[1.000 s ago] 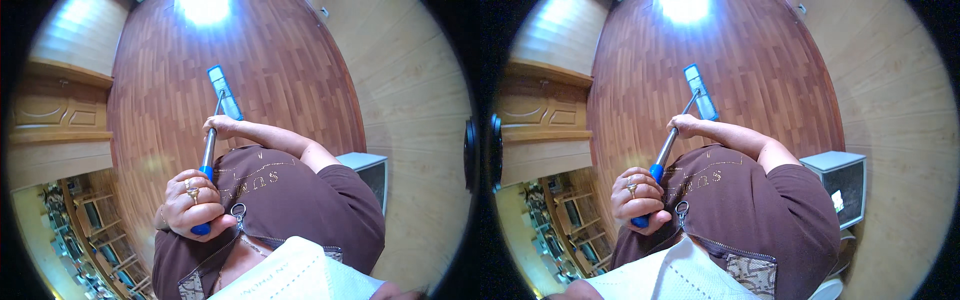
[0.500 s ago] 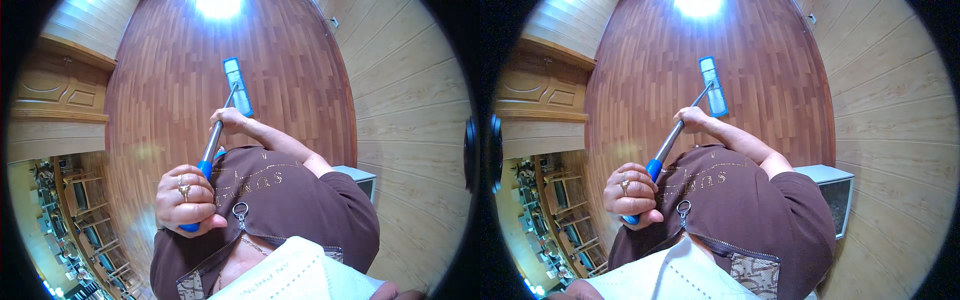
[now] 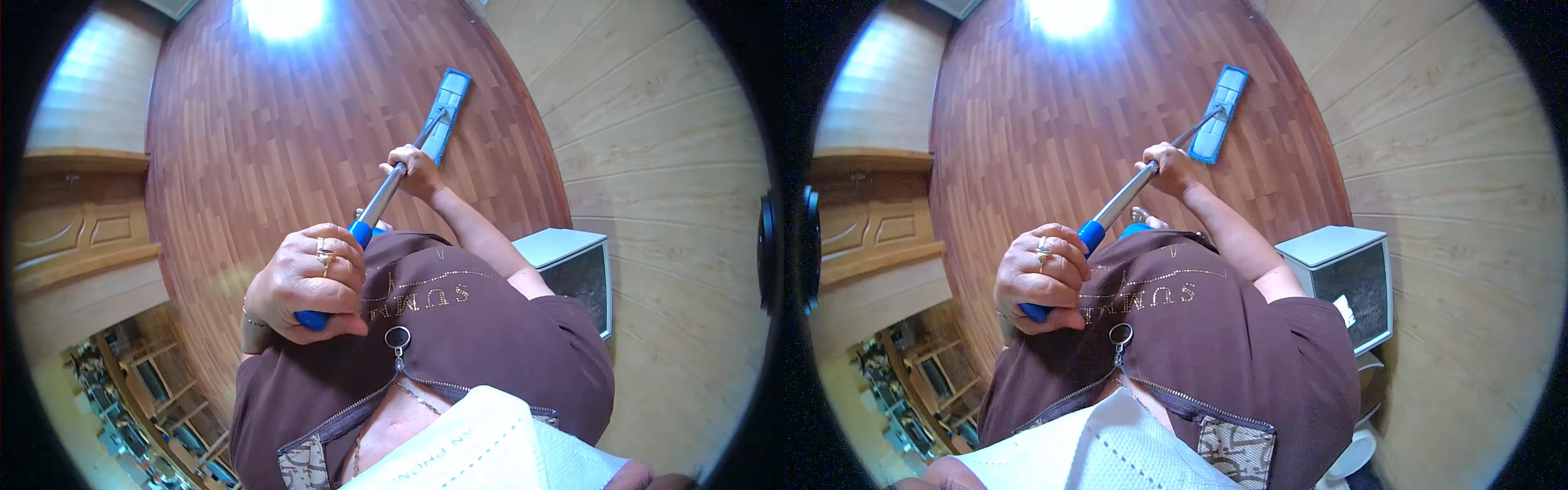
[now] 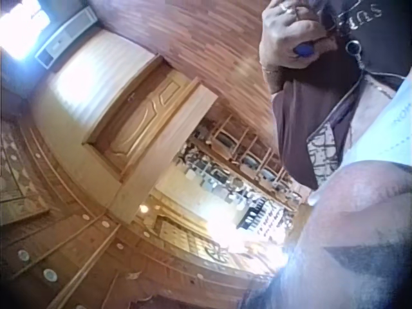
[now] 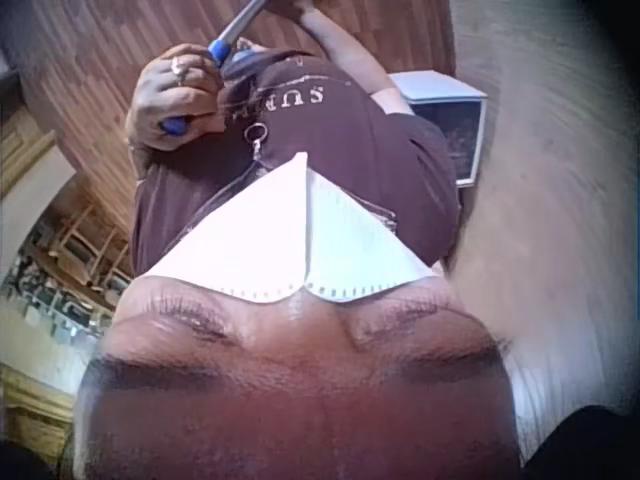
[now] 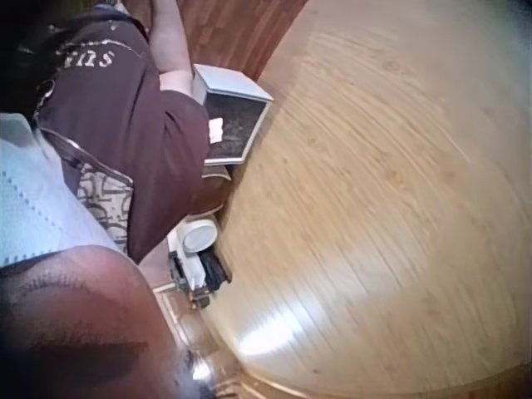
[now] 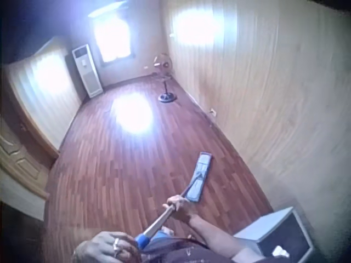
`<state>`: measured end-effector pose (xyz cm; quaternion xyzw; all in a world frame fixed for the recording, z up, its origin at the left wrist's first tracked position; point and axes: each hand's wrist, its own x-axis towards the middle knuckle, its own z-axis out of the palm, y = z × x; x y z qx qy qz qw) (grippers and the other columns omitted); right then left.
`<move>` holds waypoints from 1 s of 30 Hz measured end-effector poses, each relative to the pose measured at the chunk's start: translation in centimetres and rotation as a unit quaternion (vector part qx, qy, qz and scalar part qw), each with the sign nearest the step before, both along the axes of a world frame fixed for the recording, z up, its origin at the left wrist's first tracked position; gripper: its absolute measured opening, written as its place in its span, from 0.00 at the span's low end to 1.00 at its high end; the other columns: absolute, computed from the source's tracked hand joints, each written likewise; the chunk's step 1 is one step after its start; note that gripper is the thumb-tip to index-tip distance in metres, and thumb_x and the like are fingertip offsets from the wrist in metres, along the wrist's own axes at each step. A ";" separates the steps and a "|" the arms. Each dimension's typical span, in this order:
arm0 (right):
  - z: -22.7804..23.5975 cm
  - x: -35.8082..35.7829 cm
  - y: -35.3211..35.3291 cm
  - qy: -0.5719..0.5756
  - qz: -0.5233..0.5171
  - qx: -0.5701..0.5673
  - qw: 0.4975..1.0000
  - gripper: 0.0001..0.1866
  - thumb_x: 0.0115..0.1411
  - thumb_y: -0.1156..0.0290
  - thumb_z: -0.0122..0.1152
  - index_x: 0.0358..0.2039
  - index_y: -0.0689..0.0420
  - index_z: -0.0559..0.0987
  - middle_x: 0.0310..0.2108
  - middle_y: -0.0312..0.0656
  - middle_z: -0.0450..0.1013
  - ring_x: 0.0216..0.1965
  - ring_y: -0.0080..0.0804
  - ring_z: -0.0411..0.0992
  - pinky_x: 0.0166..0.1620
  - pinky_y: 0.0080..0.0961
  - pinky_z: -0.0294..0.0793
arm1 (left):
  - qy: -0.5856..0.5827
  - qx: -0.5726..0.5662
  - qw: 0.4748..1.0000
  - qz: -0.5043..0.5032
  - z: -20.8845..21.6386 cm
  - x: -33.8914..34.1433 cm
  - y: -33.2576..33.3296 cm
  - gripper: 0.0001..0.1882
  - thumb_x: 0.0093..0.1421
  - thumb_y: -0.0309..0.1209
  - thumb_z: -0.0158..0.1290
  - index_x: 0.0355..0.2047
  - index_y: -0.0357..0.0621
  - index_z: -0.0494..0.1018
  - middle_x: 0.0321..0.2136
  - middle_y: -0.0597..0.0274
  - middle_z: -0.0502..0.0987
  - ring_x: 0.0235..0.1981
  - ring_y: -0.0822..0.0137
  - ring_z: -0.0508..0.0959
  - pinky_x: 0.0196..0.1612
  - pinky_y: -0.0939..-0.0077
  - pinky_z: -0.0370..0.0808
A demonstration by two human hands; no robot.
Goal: The recorder is mopping a wooden floor using a flat mop in a room with furniture.
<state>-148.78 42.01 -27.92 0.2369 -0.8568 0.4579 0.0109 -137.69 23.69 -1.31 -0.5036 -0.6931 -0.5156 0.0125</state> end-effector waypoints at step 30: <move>4.1 -8.2 -2.7 -0.029 -0.149 0.087 0.985 0.18 0.59 0.57 0.61 0.19 0.55 0.74 0.24 0.45 0.73 0.31 0.47 0.72 0.33 0.42 0.70 | -0.153 0.042 0.971 -0.179 0.9 -20.2 -9.9 0.11 0.48 0.23 0.62 0.19 0.43 0.69 0.23 0.59 0.73 0.27 0.54 0.75 0.38 0.60 0.70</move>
